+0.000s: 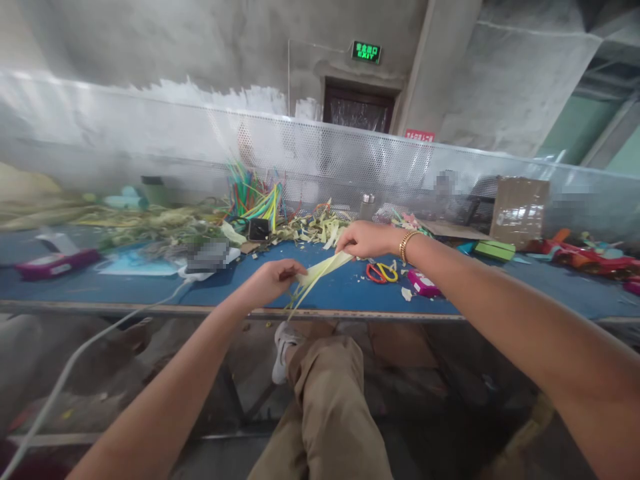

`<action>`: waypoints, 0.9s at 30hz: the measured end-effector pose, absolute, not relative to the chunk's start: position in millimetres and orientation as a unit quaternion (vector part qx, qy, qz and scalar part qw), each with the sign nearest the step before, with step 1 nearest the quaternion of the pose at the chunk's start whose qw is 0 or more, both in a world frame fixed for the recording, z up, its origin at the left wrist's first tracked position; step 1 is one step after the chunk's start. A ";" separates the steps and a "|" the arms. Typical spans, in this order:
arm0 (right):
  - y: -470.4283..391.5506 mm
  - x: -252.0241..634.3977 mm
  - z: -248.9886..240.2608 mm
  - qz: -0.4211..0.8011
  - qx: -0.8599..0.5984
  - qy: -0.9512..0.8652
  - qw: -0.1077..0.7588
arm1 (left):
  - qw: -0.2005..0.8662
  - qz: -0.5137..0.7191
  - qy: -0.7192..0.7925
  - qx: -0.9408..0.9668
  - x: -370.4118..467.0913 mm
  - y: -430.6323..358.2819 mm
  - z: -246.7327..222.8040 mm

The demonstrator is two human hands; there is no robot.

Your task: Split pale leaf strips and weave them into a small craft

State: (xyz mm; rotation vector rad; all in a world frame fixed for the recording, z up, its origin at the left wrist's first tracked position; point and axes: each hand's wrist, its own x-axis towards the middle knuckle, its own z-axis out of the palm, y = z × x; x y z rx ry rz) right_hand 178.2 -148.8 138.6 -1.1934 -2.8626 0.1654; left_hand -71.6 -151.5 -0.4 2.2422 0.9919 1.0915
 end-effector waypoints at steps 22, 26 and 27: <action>-153.7 182.3 146.3 0.085 -0.406 -0.910 0.009 | 0.152 0.400 0.449 0.784 -59.7 -181.0 -18.6; -154.1 185.6 148.2 0.083 -0.414 -0.906 0.003 | 0.164 0.412 0.431 0.785 -59.8 -185.1 -19.2; -154.1 186.8 148.8 0.083 -0.417 -0.905 0.001 | 0.179 0.421 0.419 0.784 -60.2 -186.4 -19.3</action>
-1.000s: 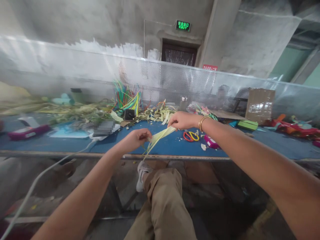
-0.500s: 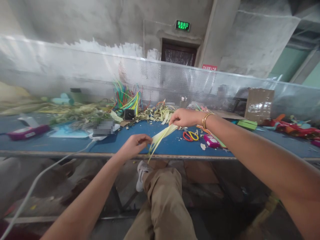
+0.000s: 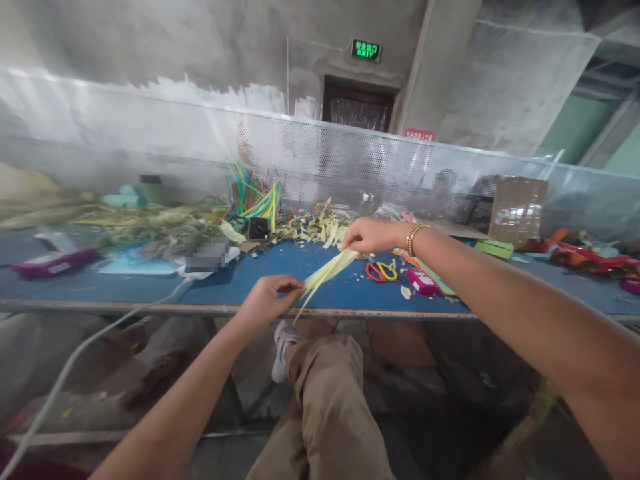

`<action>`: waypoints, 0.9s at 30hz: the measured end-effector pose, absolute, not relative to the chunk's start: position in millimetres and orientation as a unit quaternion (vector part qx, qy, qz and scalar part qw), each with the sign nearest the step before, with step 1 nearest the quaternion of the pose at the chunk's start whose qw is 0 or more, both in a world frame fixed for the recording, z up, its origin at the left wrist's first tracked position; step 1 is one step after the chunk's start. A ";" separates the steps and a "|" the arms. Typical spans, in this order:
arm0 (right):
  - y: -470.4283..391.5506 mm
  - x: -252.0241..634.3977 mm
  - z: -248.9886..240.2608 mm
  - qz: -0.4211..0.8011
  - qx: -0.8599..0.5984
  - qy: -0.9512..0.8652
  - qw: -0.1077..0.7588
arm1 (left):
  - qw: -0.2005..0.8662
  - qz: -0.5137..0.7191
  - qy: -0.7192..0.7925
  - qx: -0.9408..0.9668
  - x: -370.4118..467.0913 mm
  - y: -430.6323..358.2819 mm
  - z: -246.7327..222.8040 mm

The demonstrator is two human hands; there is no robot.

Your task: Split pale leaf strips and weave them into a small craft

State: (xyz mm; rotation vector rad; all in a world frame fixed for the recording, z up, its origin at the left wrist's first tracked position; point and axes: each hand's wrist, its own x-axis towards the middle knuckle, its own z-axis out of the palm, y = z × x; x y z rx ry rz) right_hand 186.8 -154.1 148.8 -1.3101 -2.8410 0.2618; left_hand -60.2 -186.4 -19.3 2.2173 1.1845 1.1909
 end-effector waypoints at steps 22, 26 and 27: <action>-158.7 181.9 158.2 0.169 -0.387 -0.906 -0.041 | 0.183 0.453 0.387 0.782 -50.6 -214.5 -6.5; -161.0 175.8 156.4 0.167 -0.381 -0.908 -0.051 | 0.181 0.453 0.368 0.792 -45.6 -213.7 0.2; -160.9 174.3 155.7 0.167 -0.377 -0.910 -0.052 | 0.181 0.451 0.367 0.793 -44.4 -213.2 1.3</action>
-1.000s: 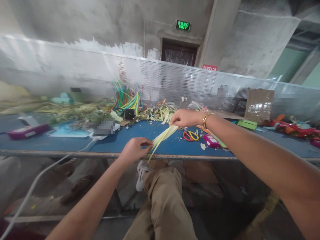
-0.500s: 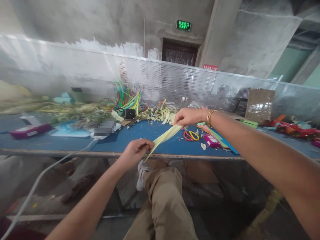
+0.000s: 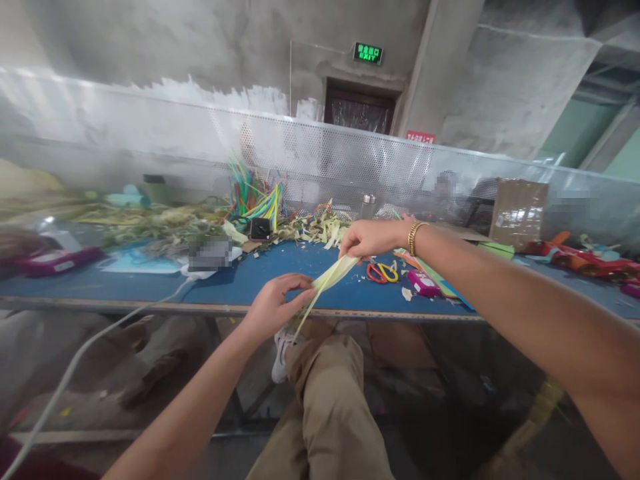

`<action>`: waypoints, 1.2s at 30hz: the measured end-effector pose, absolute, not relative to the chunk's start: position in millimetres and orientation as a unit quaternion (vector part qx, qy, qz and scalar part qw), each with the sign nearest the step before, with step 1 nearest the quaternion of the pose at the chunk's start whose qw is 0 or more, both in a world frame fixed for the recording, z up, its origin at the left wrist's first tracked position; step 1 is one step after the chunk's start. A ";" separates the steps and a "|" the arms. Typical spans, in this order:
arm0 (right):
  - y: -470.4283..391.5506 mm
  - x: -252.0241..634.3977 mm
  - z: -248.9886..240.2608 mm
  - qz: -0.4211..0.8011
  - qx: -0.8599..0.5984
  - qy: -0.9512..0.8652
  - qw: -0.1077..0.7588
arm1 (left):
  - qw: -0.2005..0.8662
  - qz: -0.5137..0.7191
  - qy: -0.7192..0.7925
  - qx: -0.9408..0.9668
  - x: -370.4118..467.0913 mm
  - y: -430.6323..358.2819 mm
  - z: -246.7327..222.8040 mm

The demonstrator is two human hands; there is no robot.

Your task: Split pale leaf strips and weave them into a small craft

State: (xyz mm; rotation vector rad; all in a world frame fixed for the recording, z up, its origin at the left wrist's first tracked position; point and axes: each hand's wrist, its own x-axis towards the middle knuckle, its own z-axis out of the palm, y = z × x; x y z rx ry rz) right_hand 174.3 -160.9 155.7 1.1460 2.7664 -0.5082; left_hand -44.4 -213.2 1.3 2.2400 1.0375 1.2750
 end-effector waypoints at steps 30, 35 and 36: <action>-171.5 143.4 140.2 -0.235 0.386 0.882 0.130 | 0.103 0.384 0.431 0.810 -22.6 -222.6 17.5; -168.4 141.7 133.3 -0.241 0.376 0.883 0.146 | 0.083 0.378 0.428 0.817 -23.8 -229.1 18.7; -167.5 141.4 132.2 -0.242 0.376 0.883 0.146 | 0.083 0.372 0.422 0.822 -24.3 -230.0 19.0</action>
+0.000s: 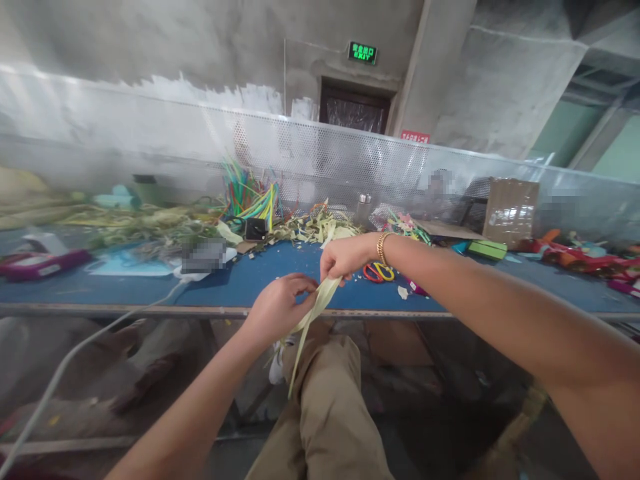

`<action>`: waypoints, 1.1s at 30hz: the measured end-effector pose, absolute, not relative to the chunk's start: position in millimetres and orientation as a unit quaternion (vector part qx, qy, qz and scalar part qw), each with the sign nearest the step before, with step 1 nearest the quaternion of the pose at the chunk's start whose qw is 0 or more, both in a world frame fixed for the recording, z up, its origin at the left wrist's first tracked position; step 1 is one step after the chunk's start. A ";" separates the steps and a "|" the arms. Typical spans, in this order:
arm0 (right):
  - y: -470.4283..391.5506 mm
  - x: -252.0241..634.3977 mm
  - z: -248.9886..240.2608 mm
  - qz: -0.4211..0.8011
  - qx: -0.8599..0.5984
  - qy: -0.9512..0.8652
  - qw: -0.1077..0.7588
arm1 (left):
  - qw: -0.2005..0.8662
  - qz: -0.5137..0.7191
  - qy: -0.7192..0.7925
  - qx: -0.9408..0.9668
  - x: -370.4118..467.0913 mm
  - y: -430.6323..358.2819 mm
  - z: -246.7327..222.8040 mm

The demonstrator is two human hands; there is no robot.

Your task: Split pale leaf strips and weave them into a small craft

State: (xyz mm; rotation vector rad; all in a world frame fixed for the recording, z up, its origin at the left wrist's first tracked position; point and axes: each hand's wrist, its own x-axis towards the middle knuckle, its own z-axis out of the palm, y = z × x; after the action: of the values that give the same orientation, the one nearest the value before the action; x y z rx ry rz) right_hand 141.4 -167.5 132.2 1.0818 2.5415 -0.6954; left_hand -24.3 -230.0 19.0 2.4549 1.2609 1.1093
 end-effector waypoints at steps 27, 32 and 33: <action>-168.6 137.3 133.0 -0.272 0.386 0.868 0.154 | 0.170 0.339 0.415 0.827 -29.9 -242.1 15.2; -168.3 141.3 136.8 -0.282 0.401 0.859 0.148 | 0.223 0.379 0.357 0.824 -32.7 -241.5 10.0; -167.8 142.5 137.1 -0.285 0.398 0.859 0.147 | 0.235 0.383 0.348 0.823 -33.6 -241.4 9.0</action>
State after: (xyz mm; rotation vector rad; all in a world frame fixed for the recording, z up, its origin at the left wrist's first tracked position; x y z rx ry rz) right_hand 142.5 -167.8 137.1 1.1461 2.4727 -0.8197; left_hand -33.6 -241.4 9.0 2.2572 0.9556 1.0496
